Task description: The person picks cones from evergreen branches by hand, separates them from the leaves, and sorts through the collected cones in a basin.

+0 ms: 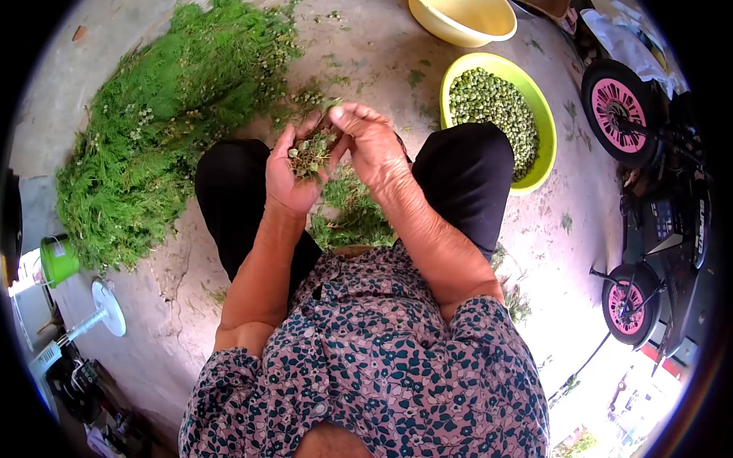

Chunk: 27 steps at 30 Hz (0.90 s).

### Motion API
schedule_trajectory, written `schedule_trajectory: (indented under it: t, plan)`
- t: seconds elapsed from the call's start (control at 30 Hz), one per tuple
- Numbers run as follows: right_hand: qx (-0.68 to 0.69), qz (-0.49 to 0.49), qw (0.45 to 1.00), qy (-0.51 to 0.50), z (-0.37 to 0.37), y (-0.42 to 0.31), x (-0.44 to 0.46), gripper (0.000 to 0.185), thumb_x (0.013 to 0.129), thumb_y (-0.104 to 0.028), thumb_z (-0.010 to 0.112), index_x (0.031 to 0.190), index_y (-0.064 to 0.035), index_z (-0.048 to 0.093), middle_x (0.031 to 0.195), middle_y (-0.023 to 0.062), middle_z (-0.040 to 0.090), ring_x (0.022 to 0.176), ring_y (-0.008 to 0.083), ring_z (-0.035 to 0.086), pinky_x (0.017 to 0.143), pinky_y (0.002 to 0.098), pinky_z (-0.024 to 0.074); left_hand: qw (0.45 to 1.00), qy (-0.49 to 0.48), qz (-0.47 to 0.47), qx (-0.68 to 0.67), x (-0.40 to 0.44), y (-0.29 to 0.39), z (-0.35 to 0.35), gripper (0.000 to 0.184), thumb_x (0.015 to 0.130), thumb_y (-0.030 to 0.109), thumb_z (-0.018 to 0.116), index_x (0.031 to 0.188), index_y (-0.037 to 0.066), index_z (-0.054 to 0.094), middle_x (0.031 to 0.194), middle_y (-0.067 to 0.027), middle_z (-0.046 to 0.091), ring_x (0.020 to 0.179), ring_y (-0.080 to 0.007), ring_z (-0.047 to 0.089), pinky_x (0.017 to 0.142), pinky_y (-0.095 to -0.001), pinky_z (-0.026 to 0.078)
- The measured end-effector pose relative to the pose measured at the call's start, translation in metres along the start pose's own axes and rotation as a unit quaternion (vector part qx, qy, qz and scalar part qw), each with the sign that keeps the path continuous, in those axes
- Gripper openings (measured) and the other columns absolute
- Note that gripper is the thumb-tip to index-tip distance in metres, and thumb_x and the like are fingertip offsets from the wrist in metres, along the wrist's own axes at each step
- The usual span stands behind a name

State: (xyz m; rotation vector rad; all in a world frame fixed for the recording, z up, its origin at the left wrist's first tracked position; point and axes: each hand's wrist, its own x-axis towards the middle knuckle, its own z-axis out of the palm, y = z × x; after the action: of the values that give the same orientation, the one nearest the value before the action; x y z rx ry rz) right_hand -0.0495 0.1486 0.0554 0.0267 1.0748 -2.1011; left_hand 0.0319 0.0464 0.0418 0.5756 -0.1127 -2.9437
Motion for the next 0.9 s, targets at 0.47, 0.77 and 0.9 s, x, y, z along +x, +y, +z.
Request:
schedule_trajectory:
  t: [0.47,0.77,0.9]
  plan:
    - [-0.63,-0.083,0.757,0.155,-0.167,0.059,0.067,0.018,0.071,-0.019,0.063,0.083,-0.0073,0.068,0.078,0.0103,0.066,0.073,0.0246,0.064,0.068,0.032,0.0501,0.986,0.007,0.02,-0.168,0.051,0.12,0.024,0.036,0.089,0.014,0.04,0.116,-0.01,0.039,0.109,-0.0275,0.048,0.101,-0.036,0.052,0.082,-0.0444,0.051]
    - [-0.733,0.307,0.592,-0.136,-0.274,0.207,0.027,0.014,0.07,-0.01,0.06,0.082,-0.0085,0.067,0.071,0.0112,0.064,0.061,0.0233,0.063,0.056,0.0358,0.0502,0.995,-0.019,-0.048,-0.086,0.067,0.157,0.049,0.034,0.088,0.009,0.038,0.119,-0.006,0.033,0.101,-0.0151,0.041,0.088,-0.0231,0.044,0.071,-0.0335,0.042]
    - [-0.762,0.149,0.63,-0.032,-0.28,0.24,-0.013,0.013,0.073,-0.012,0.063,0.085,-0.0081,0.067,0.075,0.0152,0.063,0.069,0.0299,0.061,0.062,0.039,0.0489,0.998,-0.015,-0.003,-0.066,0.057,0.14,0.092,0.022,0.084,0.0,0.036,0.106,-0.001,0.039,0.091,-0.0088,0.039,0.08,-0.0184,0.043,0.063,-0.0306,0.041]
